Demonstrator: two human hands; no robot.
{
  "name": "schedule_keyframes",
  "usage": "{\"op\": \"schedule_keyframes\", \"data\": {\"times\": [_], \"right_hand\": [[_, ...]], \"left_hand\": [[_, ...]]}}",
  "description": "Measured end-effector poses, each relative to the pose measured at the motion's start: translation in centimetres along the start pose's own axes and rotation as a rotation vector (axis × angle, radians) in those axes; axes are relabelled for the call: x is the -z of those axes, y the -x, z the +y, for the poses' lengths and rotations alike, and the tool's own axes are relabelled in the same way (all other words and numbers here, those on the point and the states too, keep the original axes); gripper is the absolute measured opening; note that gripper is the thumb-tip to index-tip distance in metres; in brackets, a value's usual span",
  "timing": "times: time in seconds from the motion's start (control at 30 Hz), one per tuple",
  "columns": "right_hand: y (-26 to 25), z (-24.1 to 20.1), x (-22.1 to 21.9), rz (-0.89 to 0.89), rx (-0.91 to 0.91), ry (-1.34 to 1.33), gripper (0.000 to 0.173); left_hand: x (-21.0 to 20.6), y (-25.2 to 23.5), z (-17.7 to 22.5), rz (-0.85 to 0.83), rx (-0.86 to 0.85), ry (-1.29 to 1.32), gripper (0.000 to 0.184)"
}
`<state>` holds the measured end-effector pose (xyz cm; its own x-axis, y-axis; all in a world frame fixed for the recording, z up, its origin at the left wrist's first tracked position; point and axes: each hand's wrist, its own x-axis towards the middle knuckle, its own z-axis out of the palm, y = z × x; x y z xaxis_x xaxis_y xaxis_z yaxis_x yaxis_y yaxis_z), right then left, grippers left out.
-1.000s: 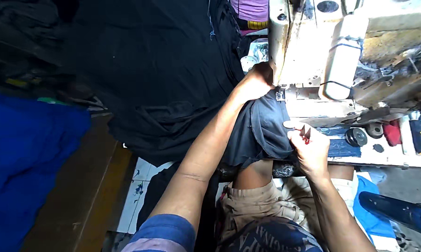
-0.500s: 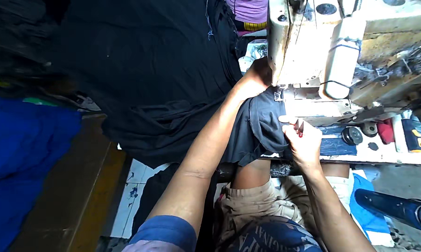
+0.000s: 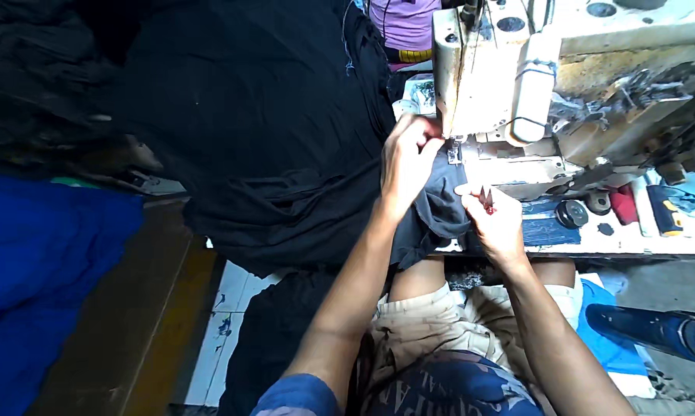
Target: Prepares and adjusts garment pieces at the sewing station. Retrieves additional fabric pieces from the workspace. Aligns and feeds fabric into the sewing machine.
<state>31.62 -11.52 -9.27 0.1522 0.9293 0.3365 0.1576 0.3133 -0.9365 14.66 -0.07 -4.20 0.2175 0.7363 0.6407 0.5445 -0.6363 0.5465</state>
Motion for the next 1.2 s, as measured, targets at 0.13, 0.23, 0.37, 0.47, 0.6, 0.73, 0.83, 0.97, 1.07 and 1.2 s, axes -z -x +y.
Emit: {"op": "schedule_keyframes", "data": {"times": [0.13,0.23,0.37,0.47,0.6,0.73,0.83,0.97,1.07,1.2], "right_hand": [[-0.3,-0.4,0.6,-0.046,0.023,-0.033,0.013],[-0.5,-0.3,0.9,-0.099,0.036,-0.027,0.014],[-0.4,0.4,1.2,-0.224,0.129,0.213,0.025],[0.0,0.4,1.4,-0.223,0.333,0.454,0.035],[0.6,-0.6,2.0,-0.283,0.441,0.377,0.024],[1.0,-0.5,3.0,-0.422,0.428,0.048,0.018],[2.7,0.3,3.1,-0.297,0.286,-0.021,0.019],[4.4,1.0,2.7,-0.151,0.164,-0.007,0.019],[5.0,0.7,2.5,-0.108,0.140,-0.028,0.019],[5.0,0.6,2.5,-0.086,0.133,-0.071,0.019]], "left_hand": [[3.5,8.3,3.5,-0.401,-0.076,0.032,0.024],[6.0,11.5,3.0,-0.528,-0.072,-0.258,0.041],[10.4,11.9,4.9,-0.433,-0.121,-0.334,0.034],[11.1,11.7,6.7,-0.404,-0.227,-0.247,0.029],[8.9,12.0,7.9,-0.312,-0.349,-0.123,0.026],[4.2,12.6,6.3,-0.037,-0.438,0.019,0.026],[0.5,12.2,2.9,0.020,-0.518,-0.084,0.029],[-0.6,10.6,-0.2,-0.102,-0.515,-0.283,0.025],[0.8,9.7,0.7,-0.188,-0.511,-0.353,0.018],[2.0,8.9,2.4,-0.294,-0.479,-0.404,0.017]]}}
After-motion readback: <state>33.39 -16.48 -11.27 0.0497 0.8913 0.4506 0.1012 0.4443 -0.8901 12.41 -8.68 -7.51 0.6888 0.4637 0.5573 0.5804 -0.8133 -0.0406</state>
